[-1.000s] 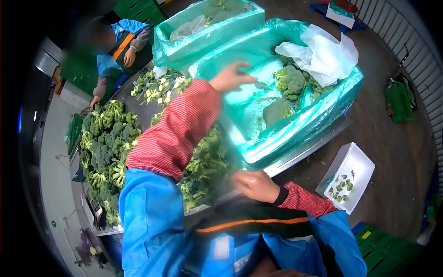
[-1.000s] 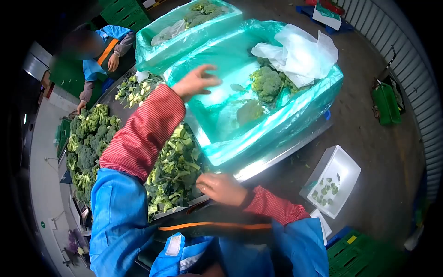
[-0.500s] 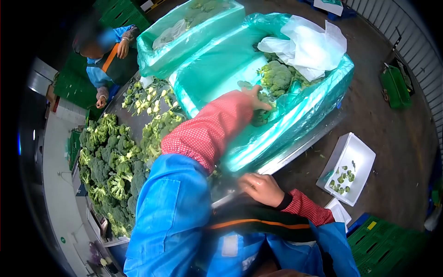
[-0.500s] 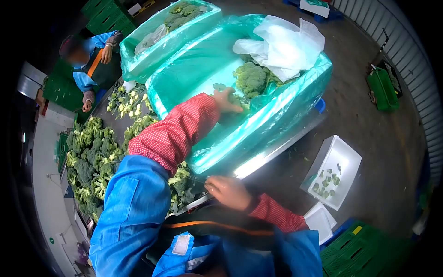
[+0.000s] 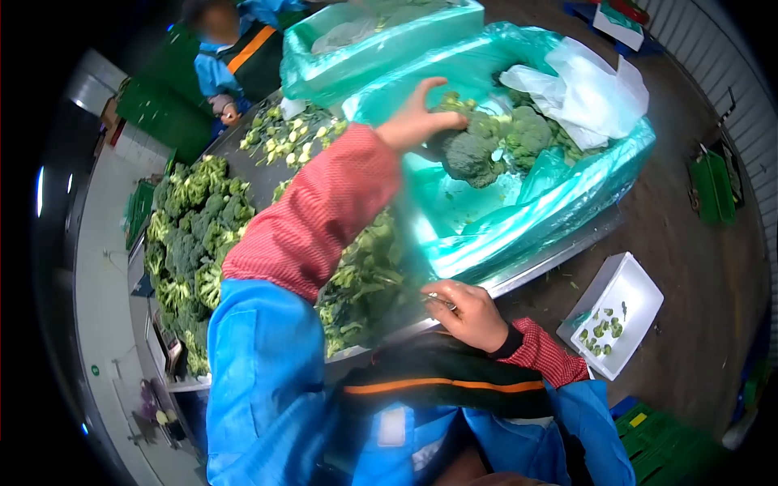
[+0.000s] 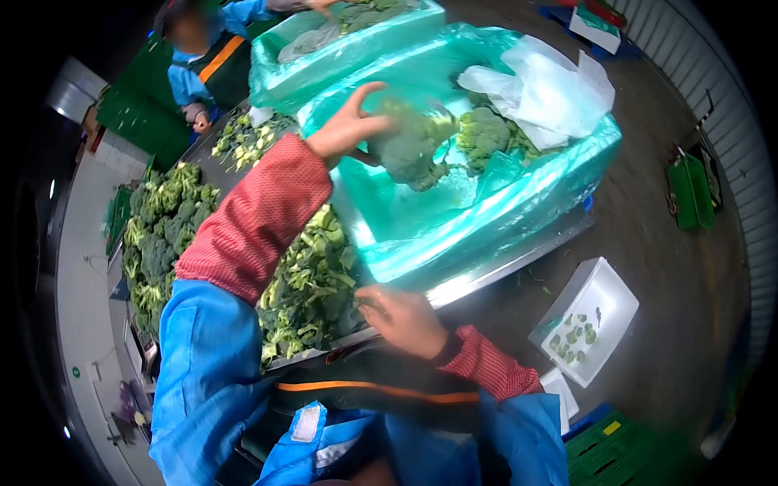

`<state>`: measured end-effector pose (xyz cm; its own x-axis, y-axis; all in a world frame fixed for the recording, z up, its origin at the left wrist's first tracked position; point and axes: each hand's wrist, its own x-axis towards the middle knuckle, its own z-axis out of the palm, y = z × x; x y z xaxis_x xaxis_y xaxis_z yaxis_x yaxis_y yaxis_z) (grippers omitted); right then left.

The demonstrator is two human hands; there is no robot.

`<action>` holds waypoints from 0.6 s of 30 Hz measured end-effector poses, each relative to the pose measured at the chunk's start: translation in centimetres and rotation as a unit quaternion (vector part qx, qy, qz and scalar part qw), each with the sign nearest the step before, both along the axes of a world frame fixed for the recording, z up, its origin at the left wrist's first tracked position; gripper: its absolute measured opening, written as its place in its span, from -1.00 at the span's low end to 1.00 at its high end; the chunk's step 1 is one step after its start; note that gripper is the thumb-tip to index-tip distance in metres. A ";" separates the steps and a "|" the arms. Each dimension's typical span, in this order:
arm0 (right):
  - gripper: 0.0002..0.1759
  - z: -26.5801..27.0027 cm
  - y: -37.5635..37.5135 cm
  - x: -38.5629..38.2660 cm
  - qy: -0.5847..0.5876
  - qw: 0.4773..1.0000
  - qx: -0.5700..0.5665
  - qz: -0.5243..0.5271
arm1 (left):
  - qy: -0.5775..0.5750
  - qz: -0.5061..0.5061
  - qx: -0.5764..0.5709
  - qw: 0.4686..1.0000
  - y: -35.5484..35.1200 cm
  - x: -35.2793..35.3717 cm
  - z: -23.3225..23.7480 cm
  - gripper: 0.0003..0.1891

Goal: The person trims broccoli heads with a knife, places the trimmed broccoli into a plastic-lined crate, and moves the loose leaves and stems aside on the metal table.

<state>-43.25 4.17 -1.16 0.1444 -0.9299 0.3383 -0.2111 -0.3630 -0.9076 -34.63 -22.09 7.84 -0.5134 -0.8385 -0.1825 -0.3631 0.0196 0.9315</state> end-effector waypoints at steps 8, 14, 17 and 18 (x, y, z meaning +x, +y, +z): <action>-0.06 2.8 -4.1 4.2 0.003 0.995 0.001 -0.101 | 0.088 0.154 0.106 0.978 6.5 17.0 3.9 -0.29; -0.07 3.5 -10.1 9.1 0.103 0.985 -0.136 -0.031 | 0.128 0.133 0.304 0.935 11.1 25.7 -0.2 -0.02; -0.36 1.7 -10.8 10.4 -0.142 0.979 0.137 0.049 | 0.102 0.215 0.306 0.922 13.4 27.6 -1.4 -0.34; -0.40 1.6 -10.7 10.2 -0.190 0.943 0.263 0.074 | 0.104 0.205 0.308 0.923 13.9 28.5 -1.9 -0.39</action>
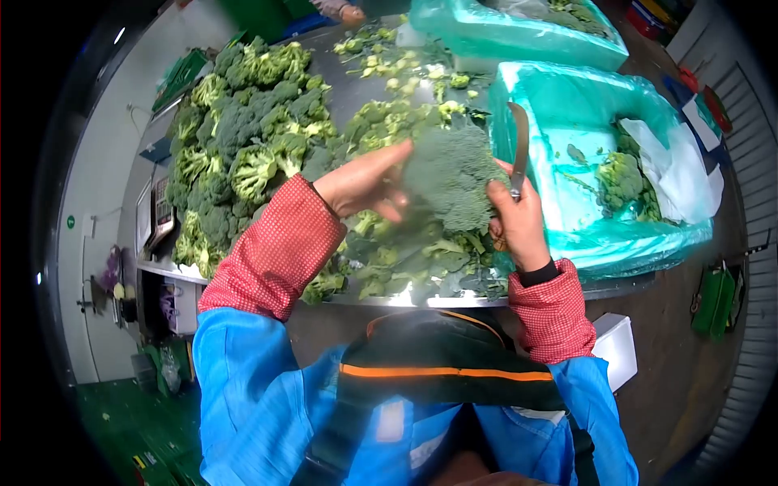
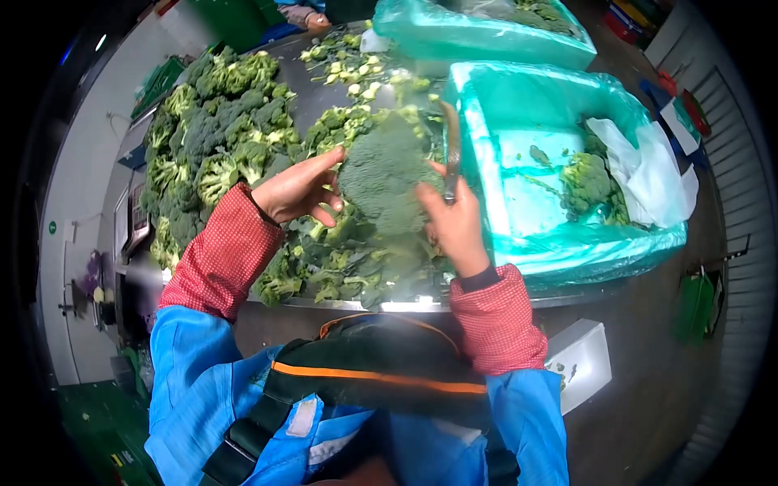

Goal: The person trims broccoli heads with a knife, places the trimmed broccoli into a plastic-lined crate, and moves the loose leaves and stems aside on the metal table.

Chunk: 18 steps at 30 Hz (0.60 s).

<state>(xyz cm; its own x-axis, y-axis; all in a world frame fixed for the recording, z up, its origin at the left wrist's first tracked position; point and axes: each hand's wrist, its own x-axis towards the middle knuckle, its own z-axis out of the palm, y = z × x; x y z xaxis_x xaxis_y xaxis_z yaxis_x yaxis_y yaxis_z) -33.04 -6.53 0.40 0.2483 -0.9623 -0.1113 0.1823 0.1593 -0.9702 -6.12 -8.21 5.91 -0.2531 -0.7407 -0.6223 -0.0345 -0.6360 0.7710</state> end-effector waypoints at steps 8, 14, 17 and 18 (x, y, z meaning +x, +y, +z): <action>-0.48 -1.2 1.4 3.7 -0.095 0.987 0.120 -0.042 | -0.006 0.036 -0.082 0.996 2.7 2.7 -2.7 -0.33; -0.55 -1.8 2.1 5.3 0.002 0.997 0.067 -0.042 | -0.100 -0.036 -0.141 0.984 3.8 3.0 -4.0 0.04; -0.57 -2.0 2.5 6.0 0.001 0.997 0.067 -0.035 | -0.127 -0.007 -0.170 0.977 4.0 3.2 -5.3 0.04; -0.58 -2.2 2.5 6.1 -0.008 0.997 0.071 -0.038 | -0.114 0.006 -0.160 0.980 4.2 3.3 -5.4 0.03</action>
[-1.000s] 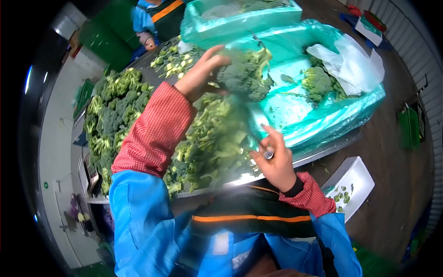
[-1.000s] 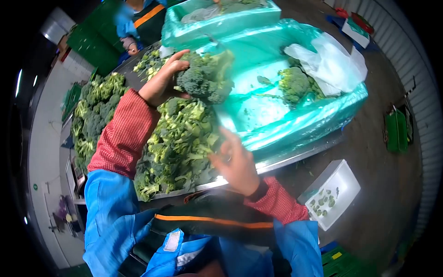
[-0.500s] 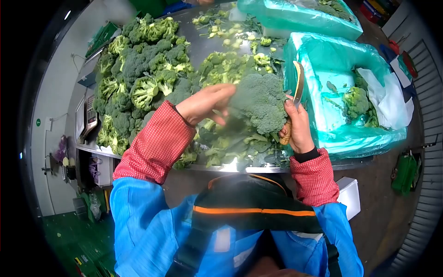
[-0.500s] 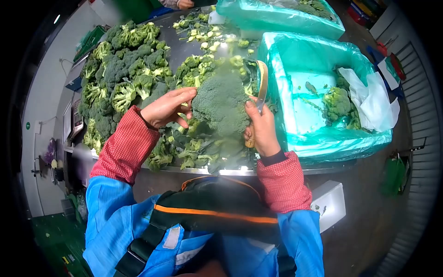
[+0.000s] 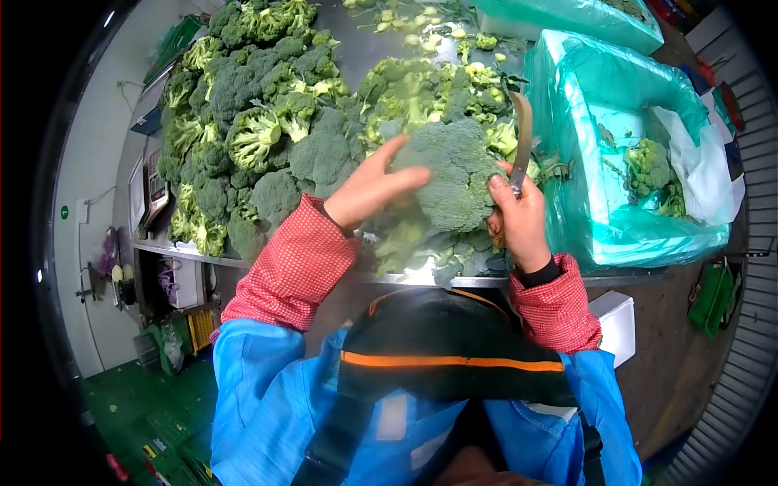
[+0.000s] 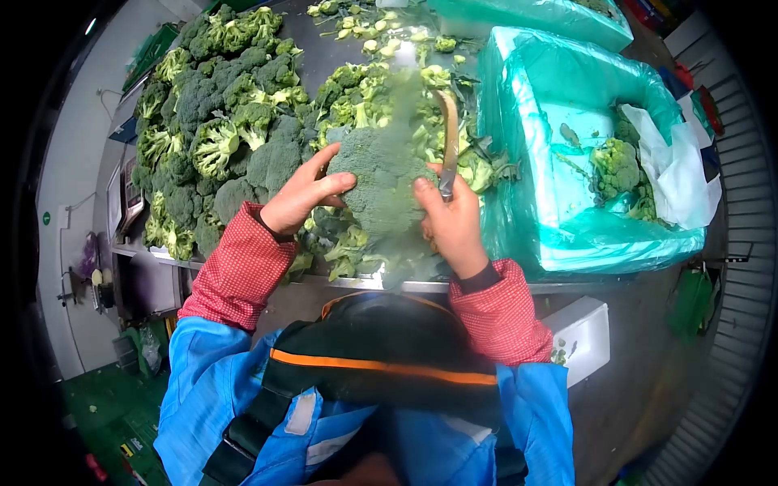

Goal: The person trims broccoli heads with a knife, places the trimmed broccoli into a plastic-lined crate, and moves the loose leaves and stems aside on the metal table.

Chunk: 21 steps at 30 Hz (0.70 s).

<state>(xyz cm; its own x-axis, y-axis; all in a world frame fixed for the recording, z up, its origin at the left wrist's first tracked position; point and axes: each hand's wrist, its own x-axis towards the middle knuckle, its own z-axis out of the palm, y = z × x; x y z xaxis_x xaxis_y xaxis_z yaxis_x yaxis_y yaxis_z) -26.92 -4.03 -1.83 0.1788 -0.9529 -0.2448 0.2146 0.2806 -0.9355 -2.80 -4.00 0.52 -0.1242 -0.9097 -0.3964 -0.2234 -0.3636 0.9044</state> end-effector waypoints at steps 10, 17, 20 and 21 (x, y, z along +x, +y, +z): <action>-0.71 -2.0 -0.4 0.4 -0.117 0.983 0.138 -0.014 | 0.057 0.059 0.032 0.996 0.6 -0.4 0.6 -0.14; -0.70 -3.1 -0.2 -0.2 -0.091 0.989 0.116 -0.019 | 0.012 0.040 0.032 0.999 0.3 -1.1 0.5 -0.14; -0.63 -2.9 0.5 -0.1 0.054 0.997 -0.050 -0.037 | 0.001 0.022 0.013 1.000 0.4 -1.0 0.0 -0.15; -0.59 -2.8 0.6 0.0 0.115 0.985 -0.122 -0.047 | 0.013 0.027 0.010 0.999 0.6 -0.9 0.1 -0.15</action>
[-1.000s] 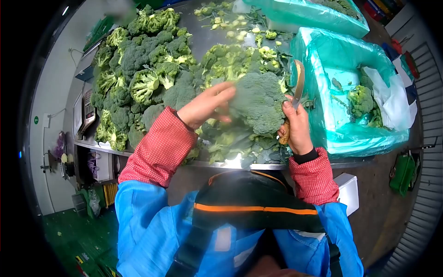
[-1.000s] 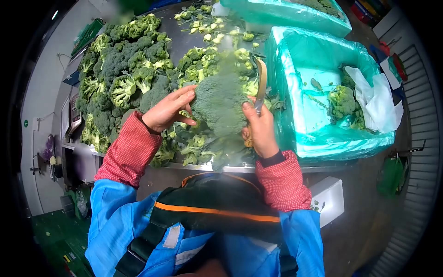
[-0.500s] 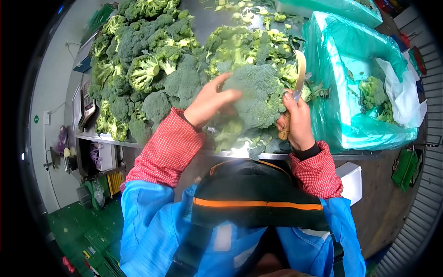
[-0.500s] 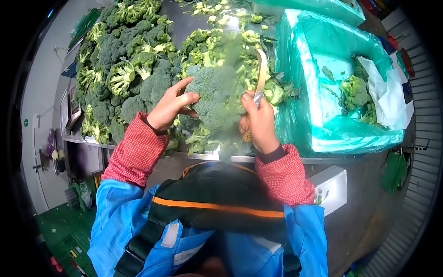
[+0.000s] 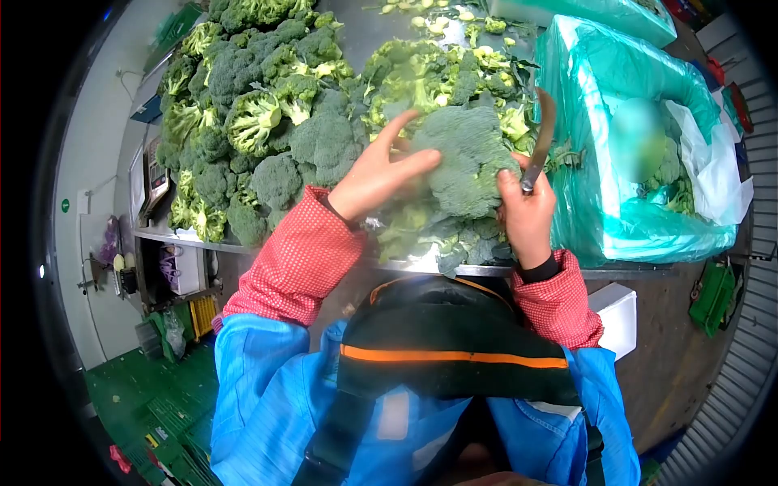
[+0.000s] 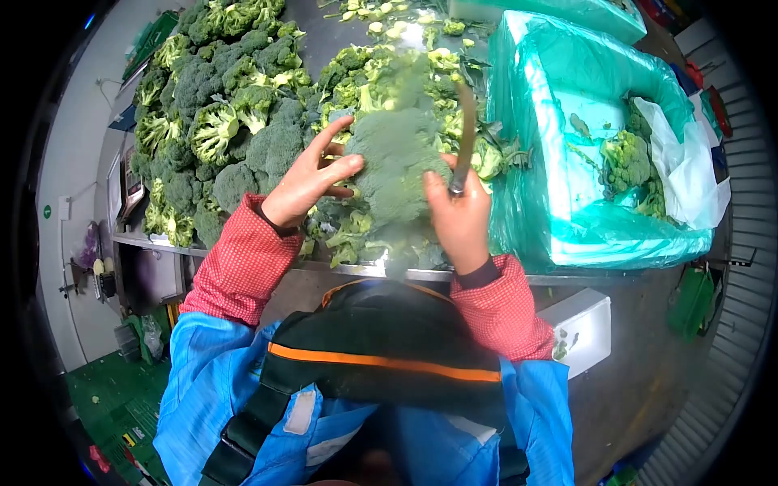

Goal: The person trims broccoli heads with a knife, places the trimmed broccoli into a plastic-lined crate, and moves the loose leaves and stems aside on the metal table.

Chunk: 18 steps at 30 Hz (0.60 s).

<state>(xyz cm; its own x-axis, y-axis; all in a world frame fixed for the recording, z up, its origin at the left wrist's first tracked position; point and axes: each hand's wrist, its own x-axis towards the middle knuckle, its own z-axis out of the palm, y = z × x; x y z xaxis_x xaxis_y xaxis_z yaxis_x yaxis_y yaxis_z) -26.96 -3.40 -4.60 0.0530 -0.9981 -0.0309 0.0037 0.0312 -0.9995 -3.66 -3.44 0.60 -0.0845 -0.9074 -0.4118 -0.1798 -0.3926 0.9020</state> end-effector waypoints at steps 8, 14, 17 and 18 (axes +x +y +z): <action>-0.50 0.2 1.0 1.9 0.284 0.909 -0.290 0.094 | 0.160 0.100 0.066 0.980 1.5 -1.3 -3.1 -0.03; -0.72 0.8 0.9 -1.8 0.180 0.978 -0.108 0.009 | 0.086 0.118 0.001 0.989 1.9 -2.5 -5.0 -0.13; -0.84 0.7 1.4 -3.3 0.269 0.952 -0.142 -0.030 | 0.125 0.163 -0.007 0.979 2.5 -2.6 -5.2 -0.19; -0.86 0.3 1.9 -3.6 0.308 0.936 -0.168 -0.013 | 0.132 0.174 0.002 0.976 2.8 -2.6 -5.1 -0.21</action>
<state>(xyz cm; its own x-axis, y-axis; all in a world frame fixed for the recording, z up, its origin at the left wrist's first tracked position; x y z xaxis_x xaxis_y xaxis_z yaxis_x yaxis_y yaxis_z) -30.51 -1.45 -4.32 0.1036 -0.9574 0.2695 -0.5799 -0.2782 -0.7657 -6.24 -0.63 -4.55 0.1247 -0.8982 -0.4216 0.2028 -0.3929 0.8969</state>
